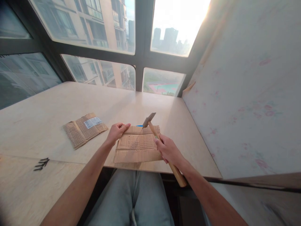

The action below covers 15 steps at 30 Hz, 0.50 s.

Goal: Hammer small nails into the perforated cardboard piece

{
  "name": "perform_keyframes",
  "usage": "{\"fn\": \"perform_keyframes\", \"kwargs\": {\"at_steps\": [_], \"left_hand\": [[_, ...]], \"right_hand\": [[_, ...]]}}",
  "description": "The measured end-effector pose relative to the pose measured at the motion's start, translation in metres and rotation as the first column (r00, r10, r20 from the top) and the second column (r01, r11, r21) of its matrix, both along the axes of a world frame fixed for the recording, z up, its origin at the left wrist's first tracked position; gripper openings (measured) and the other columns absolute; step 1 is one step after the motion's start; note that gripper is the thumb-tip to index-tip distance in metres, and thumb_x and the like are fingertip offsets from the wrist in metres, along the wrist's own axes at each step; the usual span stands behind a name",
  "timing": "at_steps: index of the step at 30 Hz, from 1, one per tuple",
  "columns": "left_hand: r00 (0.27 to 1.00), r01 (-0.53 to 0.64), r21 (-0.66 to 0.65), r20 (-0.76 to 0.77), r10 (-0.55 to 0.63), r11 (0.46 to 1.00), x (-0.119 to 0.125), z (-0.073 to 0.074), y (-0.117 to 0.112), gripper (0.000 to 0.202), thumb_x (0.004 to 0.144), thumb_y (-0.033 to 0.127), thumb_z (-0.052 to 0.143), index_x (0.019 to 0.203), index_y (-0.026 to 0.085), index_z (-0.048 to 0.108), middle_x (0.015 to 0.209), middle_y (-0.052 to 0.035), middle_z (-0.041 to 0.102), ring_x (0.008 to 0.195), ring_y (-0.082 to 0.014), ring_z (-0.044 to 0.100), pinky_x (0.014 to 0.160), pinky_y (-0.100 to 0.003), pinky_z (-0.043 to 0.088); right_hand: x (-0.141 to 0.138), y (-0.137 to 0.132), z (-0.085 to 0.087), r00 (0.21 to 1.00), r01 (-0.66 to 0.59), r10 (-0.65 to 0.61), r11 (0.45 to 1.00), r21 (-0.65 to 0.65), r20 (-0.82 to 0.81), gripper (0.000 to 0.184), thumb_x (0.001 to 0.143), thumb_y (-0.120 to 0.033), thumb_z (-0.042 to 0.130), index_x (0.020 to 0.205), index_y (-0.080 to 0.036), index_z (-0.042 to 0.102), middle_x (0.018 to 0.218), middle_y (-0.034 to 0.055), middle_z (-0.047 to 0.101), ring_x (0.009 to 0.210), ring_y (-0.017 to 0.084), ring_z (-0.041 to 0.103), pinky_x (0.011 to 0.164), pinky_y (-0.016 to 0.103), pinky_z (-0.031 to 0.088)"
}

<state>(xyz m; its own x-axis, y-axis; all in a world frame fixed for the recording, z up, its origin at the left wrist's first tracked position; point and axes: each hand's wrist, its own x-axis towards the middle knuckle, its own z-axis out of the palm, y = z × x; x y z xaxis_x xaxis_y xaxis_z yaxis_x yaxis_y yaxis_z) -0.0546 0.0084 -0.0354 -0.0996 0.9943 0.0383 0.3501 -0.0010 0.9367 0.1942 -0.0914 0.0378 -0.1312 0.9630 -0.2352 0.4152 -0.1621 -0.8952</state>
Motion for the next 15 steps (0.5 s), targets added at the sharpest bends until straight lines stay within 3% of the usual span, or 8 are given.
{"fn": "perform_keyframes", "kwargs": {"at_steps": [4,11,15], "left_hand": [[0.997,0.046,0.029,0.057,-0.047,0.999,-0.003,0.005,-0.003,0.050,0.072,0.064,0.065,0.059,0.017,0.053,0.055,0.0035,0.041,0.055,-0.0107,0.037,0.050,-0.024,0.026],[0.956,0.173,-0.178,0.268,-0.122,0.969,-0.001,0.021,0.009,0.056,0.064,0.071,0.066,0.064,0.017,0.053,0.054,0.0034,0.044,0.050,-0.0094,0.038,0.047,-0.023,0.026],[0.944,0.251,-0.234,0.272,-0.185,0.939,-0.003,0.021,0.020,0.059,0.060,0.072,0.068,0.067,0.016,0.055,0.056,0.0032,0.047,0.050,-0.0092,0.040,0.047,-0.022,0.026]], "right_hand": [[0.002,-0.004,0.005,0.999,-0.007,0.006,1.000,-0.021,-0.050,0.031,0.091,-0.046,0.048,0.072,-0.022,0.040,0.047,-0.0114,0.042,0.023,0.004,0.035,0.022,0.015,0.023],[0.005,-0.003,0.016,0.997,-0.013,0.011,1.000,-0.023,-0.070,0.033,0.090,-0.047,0.050,0.071,-0.022,0.041,0.050,-0.0107,0.044,0.025,0.004,0.035,0.021,0.015,0.025],[0.004,0.000,0.018,0.997,-0.006,0.005,1.000,-0.017,-0.083,0.033,0.089,-0.048,0.051,0.071,-0.022,0.041,0.052,-0.0104,0.044,0.025,0.004,0.036,0.021,0.015,0.026]]}}
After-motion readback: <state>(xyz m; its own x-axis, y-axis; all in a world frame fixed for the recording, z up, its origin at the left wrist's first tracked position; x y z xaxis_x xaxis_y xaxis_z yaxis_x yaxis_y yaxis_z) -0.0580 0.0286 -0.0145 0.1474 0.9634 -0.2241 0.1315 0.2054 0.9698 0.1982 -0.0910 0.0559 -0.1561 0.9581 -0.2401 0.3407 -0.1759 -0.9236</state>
